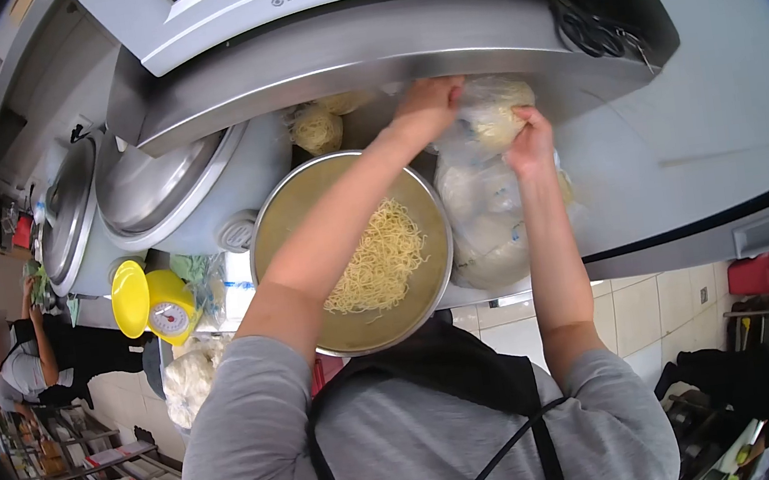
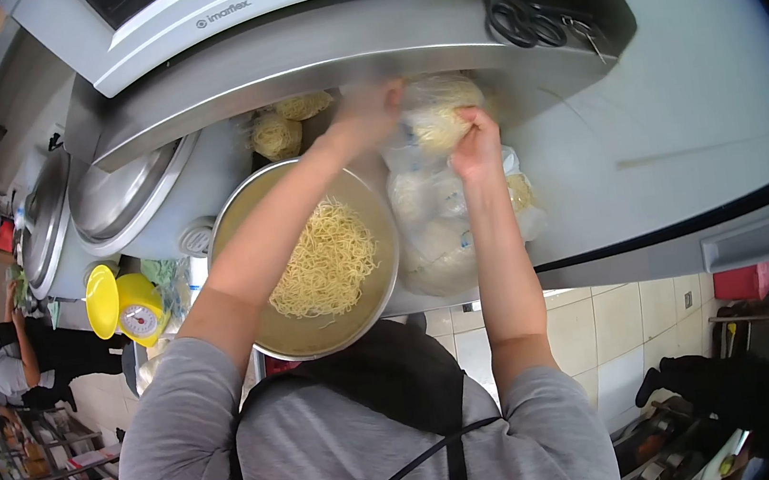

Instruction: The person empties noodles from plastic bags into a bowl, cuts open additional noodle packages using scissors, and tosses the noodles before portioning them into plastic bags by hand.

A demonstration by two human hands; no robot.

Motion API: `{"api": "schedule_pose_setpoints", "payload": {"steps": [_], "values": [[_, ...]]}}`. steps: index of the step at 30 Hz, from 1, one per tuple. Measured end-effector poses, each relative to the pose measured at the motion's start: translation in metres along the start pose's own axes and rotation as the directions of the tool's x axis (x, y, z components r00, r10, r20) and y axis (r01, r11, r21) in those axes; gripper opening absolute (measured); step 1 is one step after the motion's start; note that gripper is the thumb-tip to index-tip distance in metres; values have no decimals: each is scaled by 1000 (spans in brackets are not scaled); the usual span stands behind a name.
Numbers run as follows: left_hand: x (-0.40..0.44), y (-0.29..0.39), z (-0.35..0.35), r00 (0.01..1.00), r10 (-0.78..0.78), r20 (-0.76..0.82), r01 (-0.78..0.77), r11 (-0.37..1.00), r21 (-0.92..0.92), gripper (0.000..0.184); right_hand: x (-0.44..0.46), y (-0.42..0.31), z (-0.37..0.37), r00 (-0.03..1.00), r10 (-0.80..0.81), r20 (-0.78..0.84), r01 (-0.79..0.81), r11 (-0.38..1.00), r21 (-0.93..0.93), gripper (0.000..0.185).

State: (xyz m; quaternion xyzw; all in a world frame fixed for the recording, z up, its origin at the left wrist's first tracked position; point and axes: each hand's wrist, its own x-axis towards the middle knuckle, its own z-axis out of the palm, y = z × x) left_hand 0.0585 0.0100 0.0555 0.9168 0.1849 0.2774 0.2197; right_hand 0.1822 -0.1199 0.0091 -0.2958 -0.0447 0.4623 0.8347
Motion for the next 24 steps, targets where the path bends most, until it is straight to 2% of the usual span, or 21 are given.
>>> {"api": "schedule_pose_setpoints", "payload": {"steps": [2,3,5,6,7,8,9,10,11,12,13,14,15,16,17,18,19,20,21,22,24], "values": [[5,-3,2,1000,-2,-17,3,1000,30,8,-13,3,7,994,31,109,-38,997,68,33],[8,-1,1,998,16,-58,-13,999,40,7,-13,3,6,994,25,108,-32,997,68,33],[8,4,2,994,36,-99,-31,998,48,7,-12,6,0,978,-18,206,-12,990,142,34],[5,10,2,999,40,-16,-40,999,18,8,-10,3,-1,978,-22,208,-7,990,141,34],[1,17,1,997,43,65,-42,999,-13,10,-8,-2,-2,987,-116,111,111,993,48,35],[-8,25,2,997,44,64,-43,999,-14,10,-5,-7,-4,976,-217,22,218,975,-53,35],[-18,34,1,986,12,167,-6,999,-33,15,-2,-12,-4,975,-220,21,221,974,-51,35],[-25,39,2,962,-19,271,34,998,-48,20,0,-17,-5,980,-196,39,194,979,59,36],[-26,26,10,967,-38,253,39,999,2,28,0,-19,-7,984,-170,59,158,974,163,38],[-20,17,11,967,-41,250,43,999,0,28,-7,-22,-4,984,-167,61,155,975,159,38],[-9,6,8,962,-158,224,139,985,100,29,-18,-25,2,999,-15,52,8,990,143,39],[-2,-5,5,944,-270,189,233,952,197,32,-27,-25,4,990,135,40,-139,982,130,39],[-5,-18,3,968,-250,9,246,957,156,32,-30,-21,-2,990,136,41,-140,981,131,39],[-8,-23,-7,958,-230,-172,250,962,112,34,-32,-16,-12,943,254,215,-288,947,145,40],[-3,-29,-17,959,-270,-91,282,945,163,37,-33,-13,-22,854,356,380,-431,893,131,41],[0,-46,-22,955,-293,-49,297,936,187,39,-40,-11,-22,855,358,374,-431,893,130,41],[3,-62,-26,949,-315,-6,309,927,212,41,-47,-7,-17,855,322,407,-434,874,218,42],[0,-112,-5,943,-324,-82,334,913,233,43,-53,-4,-14,854,281,438,-435,847,304,43],[-4,-113,-7,932,-327,-158,359,898,253,46,-57,-3,-14,854,280,438,-434,848,305,43],[-6,-113,-8,932,-326,-158,357,899,254,46,-60,-3,-15,833,249,495,-408,880,244,46],[-26,-96,-22,897,-428,113,355,847,396,53,-71,1,-9,803,223,553,-380,906,187,50]]}}
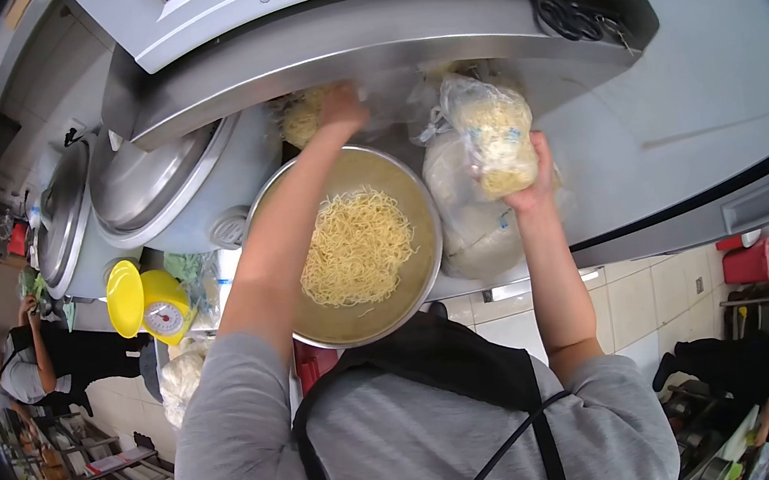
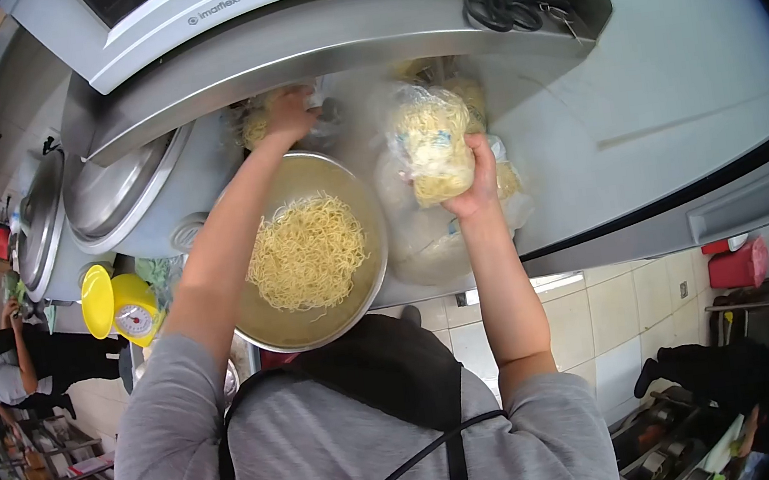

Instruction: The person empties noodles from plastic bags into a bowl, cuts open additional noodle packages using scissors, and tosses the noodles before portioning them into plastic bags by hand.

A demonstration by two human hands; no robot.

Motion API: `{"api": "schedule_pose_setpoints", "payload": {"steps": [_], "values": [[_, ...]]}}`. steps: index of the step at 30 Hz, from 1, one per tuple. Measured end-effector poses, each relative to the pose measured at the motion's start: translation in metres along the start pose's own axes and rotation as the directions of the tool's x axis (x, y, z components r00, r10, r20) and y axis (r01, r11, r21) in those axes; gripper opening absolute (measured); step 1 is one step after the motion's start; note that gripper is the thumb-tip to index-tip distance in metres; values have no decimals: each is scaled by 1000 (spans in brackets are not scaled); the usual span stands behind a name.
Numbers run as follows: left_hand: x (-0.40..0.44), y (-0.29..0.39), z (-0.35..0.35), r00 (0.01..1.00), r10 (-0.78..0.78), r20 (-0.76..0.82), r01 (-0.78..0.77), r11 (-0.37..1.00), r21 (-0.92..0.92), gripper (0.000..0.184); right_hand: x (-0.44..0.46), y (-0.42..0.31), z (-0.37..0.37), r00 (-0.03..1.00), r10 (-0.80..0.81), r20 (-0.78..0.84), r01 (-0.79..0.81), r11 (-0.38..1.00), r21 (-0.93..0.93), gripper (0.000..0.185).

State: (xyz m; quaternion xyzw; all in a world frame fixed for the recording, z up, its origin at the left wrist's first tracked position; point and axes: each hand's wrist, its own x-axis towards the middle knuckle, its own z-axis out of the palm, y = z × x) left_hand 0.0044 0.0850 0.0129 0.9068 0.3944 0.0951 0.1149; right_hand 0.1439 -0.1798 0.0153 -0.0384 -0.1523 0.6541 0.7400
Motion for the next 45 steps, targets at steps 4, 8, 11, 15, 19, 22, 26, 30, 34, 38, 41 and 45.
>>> {"api": "schedule_pose_setpoints", "payload": {"steps": [4,8,11,15,19,22,26,30,34,38,41,45], "values": [[-125,64,-68,938,-10,346,291,563,-774,49,6,30,8,993,-53,-107,34,985,-169,54],[-181,31,-34,937,48,345,346,-28,-938,38,13,87,22,960,99,-264,-173,946,-274,53],[-210,1,-35,967,-168,190,198,29,-980,29,23,125,30,967,63,-247,-195,808,-556,53],[-228,-48,4,952,-306,-11,70,253,-965,15,30,156,4,957,-38,-288,-280,147,-949,68],[-243,-56,31,967,-181,-176,-34,599,-800,9,28,186,9,957,-5,-290,-289,-115,-950,73],[-242,-62,24,987,-114,-116,-12,661,-750,11,34,188,-14,959,-15,-283,-270,-357,-894,68],[-233,-57,-17,938,-194,286,335,301,-893,11,45,183,-22,943,-64,-326,-329,-48,-943,48],[-224,-59,-53,928,-273,254,204,-198,-959,8,54,193,20,873,38,-487,-246,896,-371,28],[-211,-100,-32,870,-257,420,159,-661,-734,17,63,194,50,882,-11,-472,-139,949,-283,26],[-218,-102,-62,974,103,202,220,-648,-729,22,88,182,44,898,29,-438,-219,895,-389,21],[-225,-100,-80,987,61,147,153,-105,-983,19,105,179,40,923,34,-383,-237,834,-498,20],[-231,-100,-61,867,82,-491,-205,958,-201,22,107,182,35,949,121,-290,-314,386,-867,25]]}}
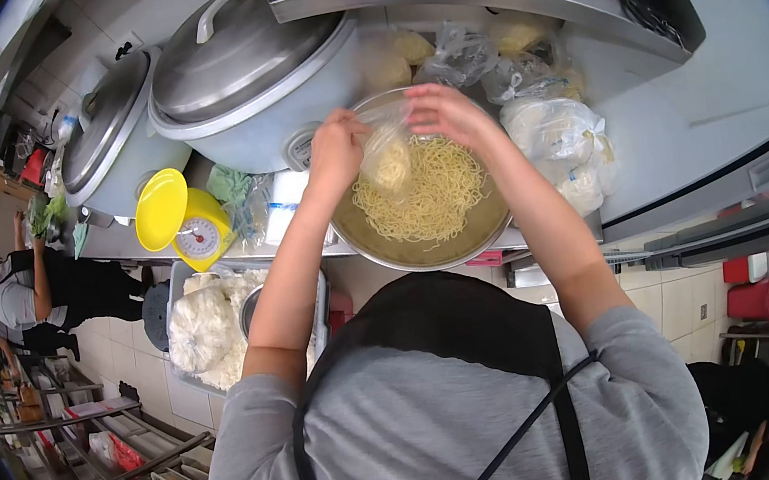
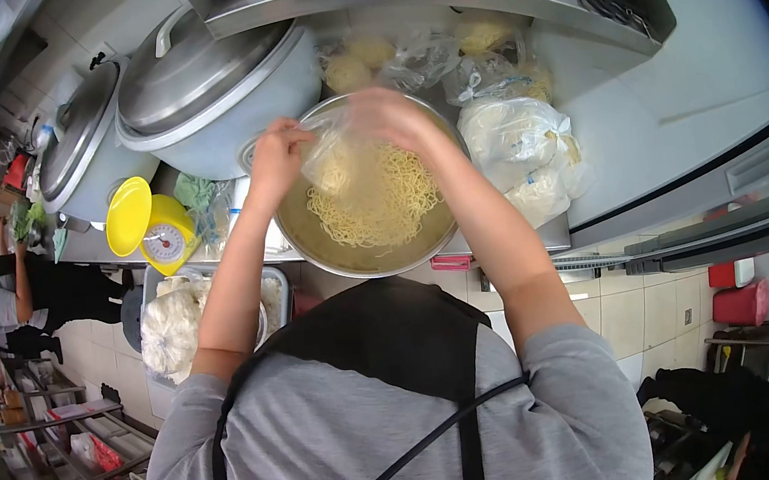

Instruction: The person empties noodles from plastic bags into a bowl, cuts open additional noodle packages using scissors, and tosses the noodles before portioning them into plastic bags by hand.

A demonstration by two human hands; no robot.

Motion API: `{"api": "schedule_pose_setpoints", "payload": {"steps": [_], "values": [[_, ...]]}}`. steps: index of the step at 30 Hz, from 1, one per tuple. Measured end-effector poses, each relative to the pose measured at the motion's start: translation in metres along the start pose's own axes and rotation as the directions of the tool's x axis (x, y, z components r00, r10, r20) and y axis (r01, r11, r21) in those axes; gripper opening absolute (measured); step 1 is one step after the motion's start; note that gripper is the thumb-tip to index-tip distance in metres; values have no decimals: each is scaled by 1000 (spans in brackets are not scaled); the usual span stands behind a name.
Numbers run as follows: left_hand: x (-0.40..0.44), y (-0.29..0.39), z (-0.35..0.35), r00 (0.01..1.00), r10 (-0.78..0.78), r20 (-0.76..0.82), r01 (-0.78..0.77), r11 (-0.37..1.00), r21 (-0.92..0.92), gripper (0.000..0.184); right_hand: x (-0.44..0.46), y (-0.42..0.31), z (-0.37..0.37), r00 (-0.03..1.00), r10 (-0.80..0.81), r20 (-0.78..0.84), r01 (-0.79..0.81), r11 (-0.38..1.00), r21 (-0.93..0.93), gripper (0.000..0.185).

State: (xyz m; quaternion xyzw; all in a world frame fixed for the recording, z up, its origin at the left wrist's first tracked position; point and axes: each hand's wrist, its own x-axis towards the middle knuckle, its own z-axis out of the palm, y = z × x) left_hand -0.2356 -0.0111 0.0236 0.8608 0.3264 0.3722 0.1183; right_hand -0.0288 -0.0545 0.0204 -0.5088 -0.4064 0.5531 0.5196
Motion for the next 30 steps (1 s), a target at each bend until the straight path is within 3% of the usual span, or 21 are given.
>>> {"api": "schedule_pose_setpoints", "payload": {"steps": [1,3,5,6,8,10,12,13,17,19,21,23,24,26,27,29,30], "values": [[-6,-3,5,1000,0,-1,0,1000,-1,22,-2,4,1,999,-44,-20,32,910,-414,26],[-15,-12,17,957,-238,163,208,961,182,29,-3,45,-5,996,58,65,12,656,-755,24],[-12,-15,22,967,-217,134,191,964,184,28,-43,57,18,938,-83,336,345,161,-925,23],[-7,-12,18,985,-127,113,113,986,125,30,-38,76,14,940,-81,331,340,161,-926,23],[3,-2,6,995,-42,88,36,997,62,33,-22,131,1,995,33,93,87,160,-983,27],[16,9,-17,967,-206,152,222,971,-93,36,-19,106,-11,995,65,73,61,170,-984,25],[21,19,-33,950,-257,178,289,939,-186,38,-20,64,-21,996,67,55,36,248,-968,23],[20,21,-35,928,-307,210,357,894,-271,39,-25,39,-24,998,42,51,36,315,-948,23],[-1,-7,-1,875,-357,326,447,854,-266,41,-52,-65,-17,961,-212,179,231,252,-940,23],[-10,-23,15,924,-283,256,330,929,-166,41,-76,-118,0,931,-309,193,279,266,-922,20],[-11,-24,13,930,-267,254,310,939,-149,43,-89,-161,6,895,-377,236,330,207,-921,22],[-12,-20,9,935,-254,249,293,947,-132,46,-93,-186,4,869,-483,106,332,412,-848,21],[-11,-16,6,935,-248,254,283,953,-111,48,-102,-202,12,870,-482,105,331,412,-849,21],[-12,-16,7,936,-240,258,271,958,-91,50,-120,-229,33,837,-545,-56,358,622,-697,12],[-13,-19,10,939,-237,248,273,954,-121,51,-121,-236,36,837,-544,-56,356,620,-699,12],[-15,-24,13,942,-235,240,275,949,-152,52,-120,-245,39,875,-455,165,285,208,-936,17],[-14,-25,13,940,-232,251,283,940,-188,52,-118,-248,36,822,-535,196,401,299,-866,19]]}}
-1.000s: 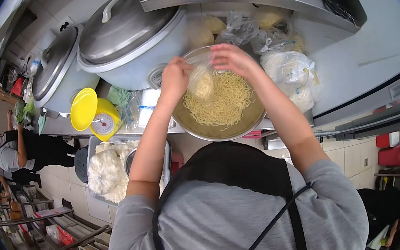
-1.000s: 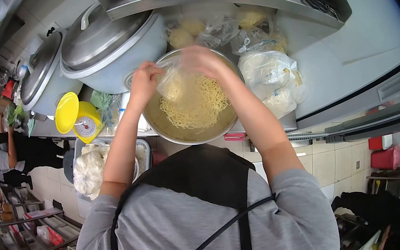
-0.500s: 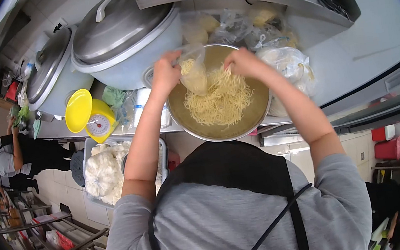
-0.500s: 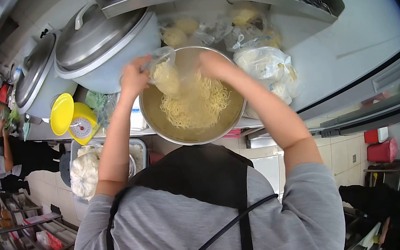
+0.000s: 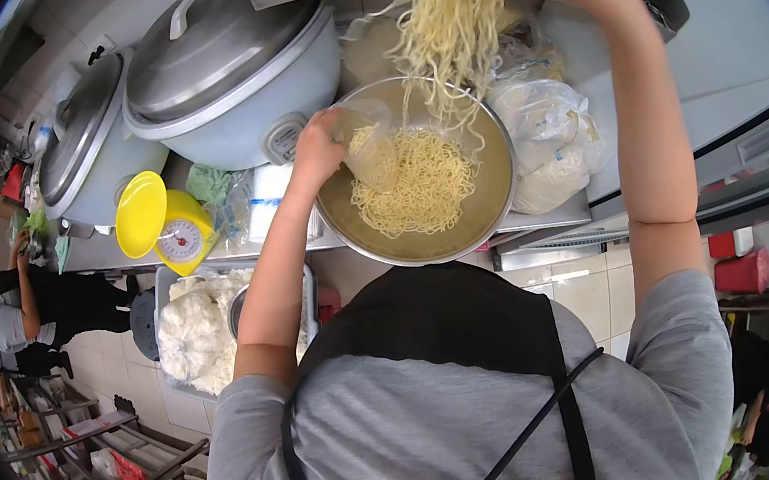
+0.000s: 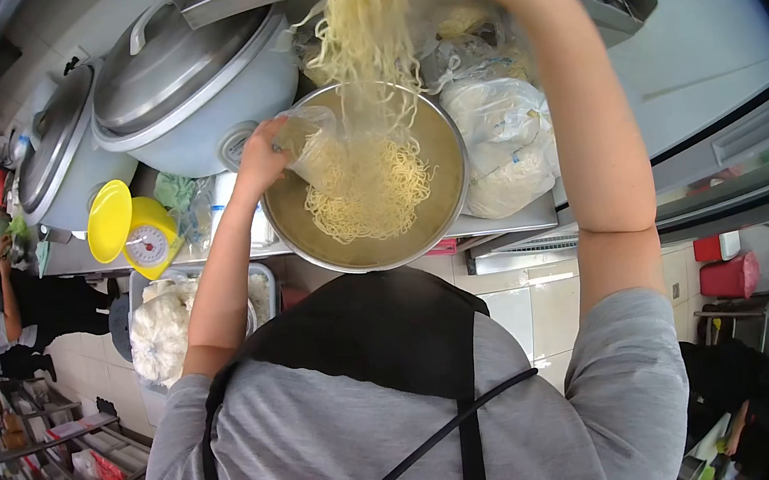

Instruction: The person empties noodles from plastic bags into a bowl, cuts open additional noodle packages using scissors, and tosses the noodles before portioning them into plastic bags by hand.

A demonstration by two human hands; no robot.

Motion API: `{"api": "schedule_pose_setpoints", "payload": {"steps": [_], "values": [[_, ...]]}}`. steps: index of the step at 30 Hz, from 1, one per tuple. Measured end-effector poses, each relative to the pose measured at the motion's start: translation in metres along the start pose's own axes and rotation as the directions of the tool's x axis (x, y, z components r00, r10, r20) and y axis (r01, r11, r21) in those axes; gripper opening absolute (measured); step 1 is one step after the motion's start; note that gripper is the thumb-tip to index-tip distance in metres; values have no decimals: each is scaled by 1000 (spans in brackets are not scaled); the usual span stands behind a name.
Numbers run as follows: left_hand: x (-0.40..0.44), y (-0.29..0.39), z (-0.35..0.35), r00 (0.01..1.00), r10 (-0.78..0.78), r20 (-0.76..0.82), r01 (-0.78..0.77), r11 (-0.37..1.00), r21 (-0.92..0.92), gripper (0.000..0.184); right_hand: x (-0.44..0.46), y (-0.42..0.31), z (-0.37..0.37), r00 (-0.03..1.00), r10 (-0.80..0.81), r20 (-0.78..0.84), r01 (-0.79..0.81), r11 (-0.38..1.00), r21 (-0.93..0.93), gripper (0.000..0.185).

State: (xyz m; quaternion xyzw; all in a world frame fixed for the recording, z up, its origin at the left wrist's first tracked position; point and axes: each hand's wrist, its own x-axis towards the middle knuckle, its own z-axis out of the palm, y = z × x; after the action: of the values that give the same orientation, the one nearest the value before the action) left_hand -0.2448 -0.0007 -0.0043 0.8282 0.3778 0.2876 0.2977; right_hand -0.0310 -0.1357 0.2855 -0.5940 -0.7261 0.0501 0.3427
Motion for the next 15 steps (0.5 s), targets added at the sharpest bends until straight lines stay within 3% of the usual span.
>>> {"api": "schedule_pose_setpoints", "payload": {"steps": [1,3,5,6,7,9,13,15], "values": [[2,-1,0,1000,1,4,-1,1000,-22,52,3,0,-4,995,-63,-81,74,987,143,21],[4,0,-2,1000,3,16,-2,999,-43,53,4,-7,-6,992,27,-120,2,971,238,27],[3,3,-6,1000,5,26,-4,999,-38,53,5,-13,5,987,158,-6,-158,987,-38,27],[2,16,-12,994,-84,75,89,994,-64,53,5,-14,7,972,234,32,-225,957,-182,27],[3,23,-15,977,-171,125,182,979,-88,53,5,-12,6,972,235,28,-226,956,-185,27],[5,16,-11,983,-140,117,153,982,-111,55,8,-7,1,993,101,-60,-111,972,-206,26],[6,15,-10,985,-114,129,137,974,-180,57,17,3,7,999,-26,-25,20,973,-231,25],[5,24,-14,979,-135,150,161,970,-181,56,21,-11,-7,986,-137,-99,122,983,-138,25]]}}
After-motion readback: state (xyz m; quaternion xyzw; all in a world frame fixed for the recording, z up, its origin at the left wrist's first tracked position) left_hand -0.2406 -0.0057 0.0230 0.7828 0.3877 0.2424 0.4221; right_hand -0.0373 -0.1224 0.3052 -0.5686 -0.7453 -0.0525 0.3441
